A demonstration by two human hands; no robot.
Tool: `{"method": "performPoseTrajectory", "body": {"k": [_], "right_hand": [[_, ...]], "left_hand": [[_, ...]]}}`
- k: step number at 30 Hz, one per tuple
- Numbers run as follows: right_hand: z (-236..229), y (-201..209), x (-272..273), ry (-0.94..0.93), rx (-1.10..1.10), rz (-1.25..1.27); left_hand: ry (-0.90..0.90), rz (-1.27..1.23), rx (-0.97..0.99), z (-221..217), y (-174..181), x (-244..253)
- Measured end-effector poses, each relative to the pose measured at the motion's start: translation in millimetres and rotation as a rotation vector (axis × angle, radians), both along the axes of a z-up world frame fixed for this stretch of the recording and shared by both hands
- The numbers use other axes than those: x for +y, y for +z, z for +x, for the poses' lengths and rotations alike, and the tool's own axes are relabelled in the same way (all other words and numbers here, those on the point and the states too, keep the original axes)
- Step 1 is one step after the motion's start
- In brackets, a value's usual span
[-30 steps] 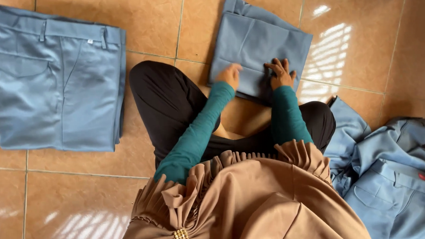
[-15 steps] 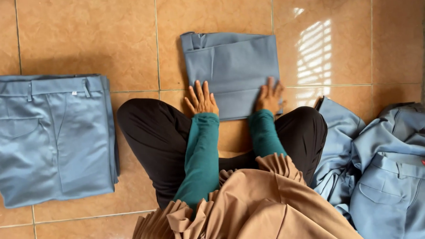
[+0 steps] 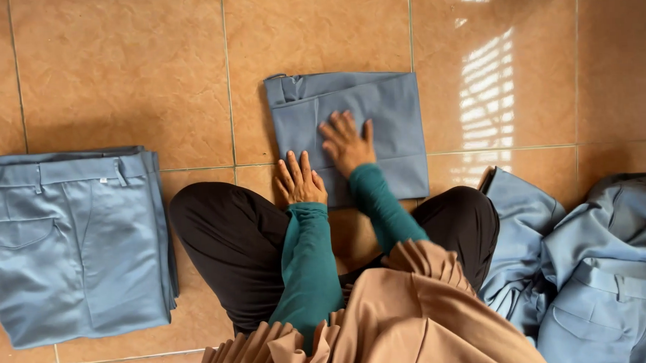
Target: Folding and stacking blue trousers while sitting on the floor.
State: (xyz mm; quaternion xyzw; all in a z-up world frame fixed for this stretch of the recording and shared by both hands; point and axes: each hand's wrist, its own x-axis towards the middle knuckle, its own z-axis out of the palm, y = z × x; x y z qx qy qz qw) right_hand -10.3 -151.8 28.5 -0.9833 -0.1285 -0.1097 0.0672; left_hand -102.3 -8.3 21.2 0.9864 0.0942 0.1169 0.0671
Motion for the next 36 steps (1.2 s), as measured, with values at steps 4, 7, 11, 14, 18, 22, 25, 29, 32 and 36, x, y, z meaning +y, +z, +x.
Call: {"method": "performPoseTrajectory", "body": {"k": [4, 7, 11, 14, 18, 22, 25, 29, 32, 36], "right_hand": [[64.0, -10.9, -107.0, -0.16, -0.166, -0.13], [86.7, 18.1, -159.8, -0.483, 0.575, -0.014], [85.2, 9.1, -150.9, -0.578, 0.44, 0.048], [54.2, 10.8, -85.5, -0.52, 0.197, 0.038], [-20.1, -5.1, -4.1, -0.265, 0.043, 0.102], [-52.7, 4.7, -56.3, -0.349, -0.039, 0.074], [-54.2, 10.9, -95.1, -0.669, 0.254, 0.143], [-51.4, 17.5, -105.1, -0.696, 0.401, 0.177], [-46.2, 17.8, -102.3, -0.712, 0.442, 0.198], [-40.3, 24.1, -114.5, -0.666, 0.551, 0.191]], "left_hand": [[-0.035, 0.006, -0.023, 0.9, 6.8, 1.6], [-0.05, 0.053, -0.121, 5.4, 10.9, 1.6], [-0.037, 0.028, -0.129, 8.9, 35.0, -4.1], [-0.009, 0.001, -0.075, 13.5, 43.2, -7.3], [-0.008, 0.095, -0.171, 23.5, 20.4, -1.6], [-0.027, 0.087, -0.174, 26.0, 24.7, 1.3], [-0.032, 0.079, -0.2, 29.3, 23.0, 0.4], [-0.044, 0.046, -0.209, 29.8, 12.2, 5.5], [0.016, -0.088, -0.096, 33.9, -10.1, 18.3], [0.211, -0.333, 0.337, 54.6, -36.1, 41.4]]}}
